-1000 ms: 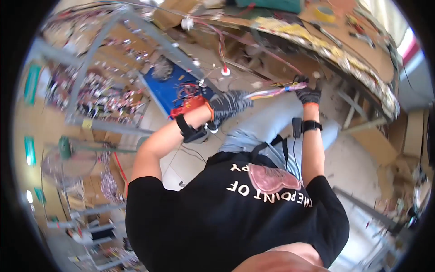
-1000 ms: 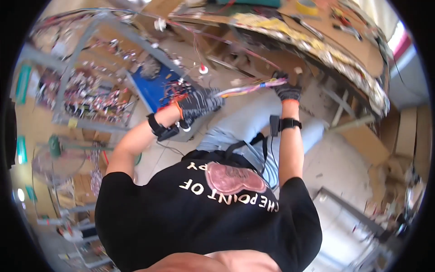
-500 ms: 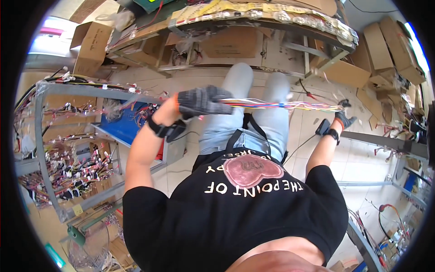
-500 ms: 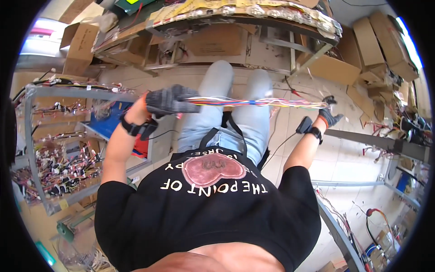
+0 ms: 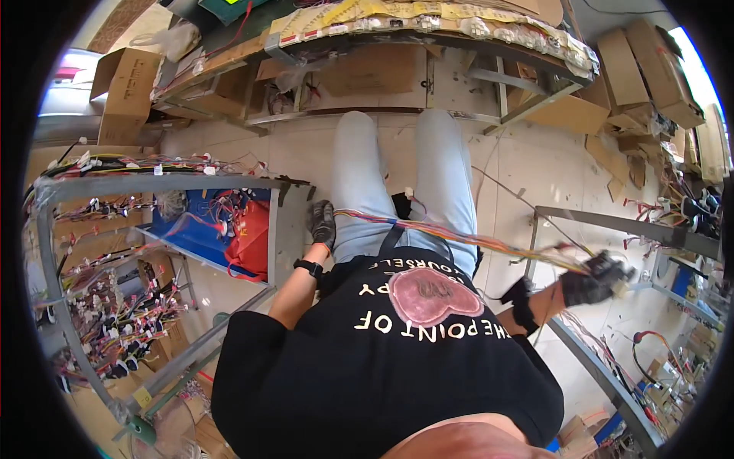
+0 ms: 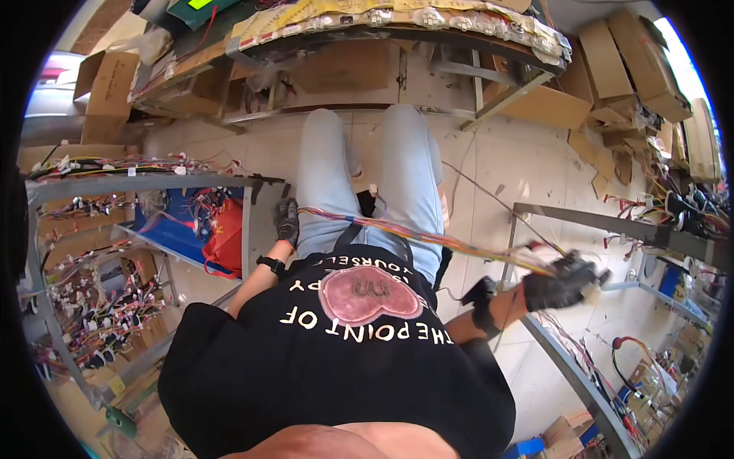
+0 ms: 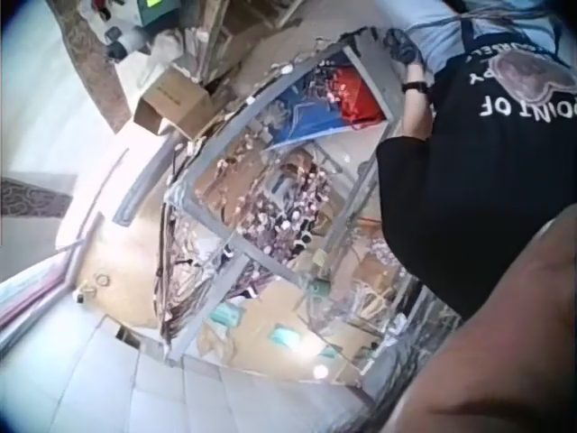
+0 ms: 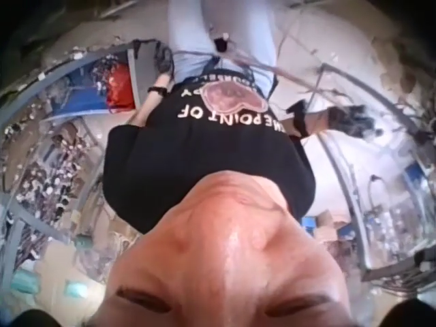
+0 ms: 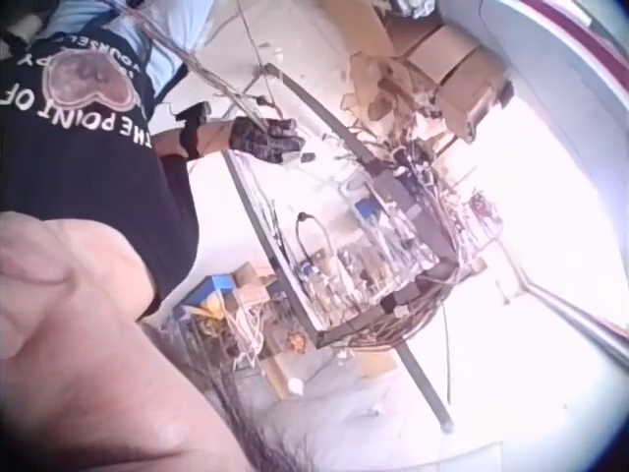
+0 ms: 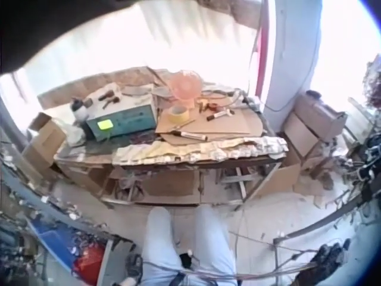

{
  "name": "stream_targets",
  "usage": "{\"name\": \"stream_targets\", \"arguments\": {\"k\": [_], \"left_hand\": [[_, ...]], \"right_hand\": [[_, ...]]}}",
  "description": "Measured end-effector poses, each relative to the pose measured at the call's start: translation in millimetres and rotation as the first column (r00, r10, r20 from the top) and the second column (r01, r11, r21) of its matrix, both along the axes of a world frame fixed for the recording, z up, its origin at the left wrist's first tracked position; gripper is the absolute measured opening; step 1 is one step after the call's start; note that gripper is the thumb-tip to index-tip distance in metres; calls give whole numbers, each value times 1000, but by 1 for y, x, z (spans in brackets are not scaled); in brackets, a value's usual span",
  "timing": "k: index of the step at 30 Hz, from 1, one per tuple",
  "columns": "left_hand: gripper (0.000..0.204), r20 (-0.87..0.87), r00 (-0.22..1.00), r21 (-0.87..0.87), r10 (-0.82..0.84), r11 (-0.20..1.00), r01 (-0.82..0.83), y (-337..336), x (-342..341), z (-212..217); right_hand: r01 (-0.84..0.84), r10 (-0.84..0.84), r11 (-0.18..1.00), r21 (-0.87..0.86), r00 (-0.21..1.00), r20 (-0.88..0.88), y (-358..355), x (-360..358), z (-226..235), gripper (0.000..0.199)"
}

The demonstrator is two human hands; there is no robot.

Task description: The recorder is connecting electrical wires to connectors on an assembly board in a factory.

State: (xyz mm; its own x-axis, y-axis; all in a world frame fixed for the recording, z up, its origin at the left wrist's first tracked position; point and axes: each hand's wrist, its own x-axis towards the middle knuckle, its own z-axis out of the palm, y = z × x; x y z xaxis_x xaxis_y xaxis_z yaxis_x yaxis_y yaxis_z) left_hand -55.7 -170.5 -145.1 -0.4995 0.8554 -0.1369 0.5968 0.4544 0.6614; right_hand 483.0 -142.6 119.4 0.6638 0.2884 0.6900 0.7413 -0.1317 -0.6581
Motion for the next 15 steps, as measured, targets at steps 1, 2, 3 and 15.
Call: {"name": "stream_targets", "arguments": {"k": [1,2,3,15], "left_hand": [[26,-4,1000,-13,12,1000,-12,-15,-19,-23],[28,330,908,-86,258,966,-243,-36,-50,-46],[31,616,641,-217,457,881,-420,-48,-64,-60],[8,811,-449,-425,377,905,-7,38,-110,12]], "right_hand": [[117,-97,993,-30,920,380,6,-21,37,44],[212,-145,977,-12,706,693,15,-43,67,42],[-362,279,902,235,904,324,8,-16,62,40],[-345,-61,398,-850,915,-400,2,6,-17,11]]}}
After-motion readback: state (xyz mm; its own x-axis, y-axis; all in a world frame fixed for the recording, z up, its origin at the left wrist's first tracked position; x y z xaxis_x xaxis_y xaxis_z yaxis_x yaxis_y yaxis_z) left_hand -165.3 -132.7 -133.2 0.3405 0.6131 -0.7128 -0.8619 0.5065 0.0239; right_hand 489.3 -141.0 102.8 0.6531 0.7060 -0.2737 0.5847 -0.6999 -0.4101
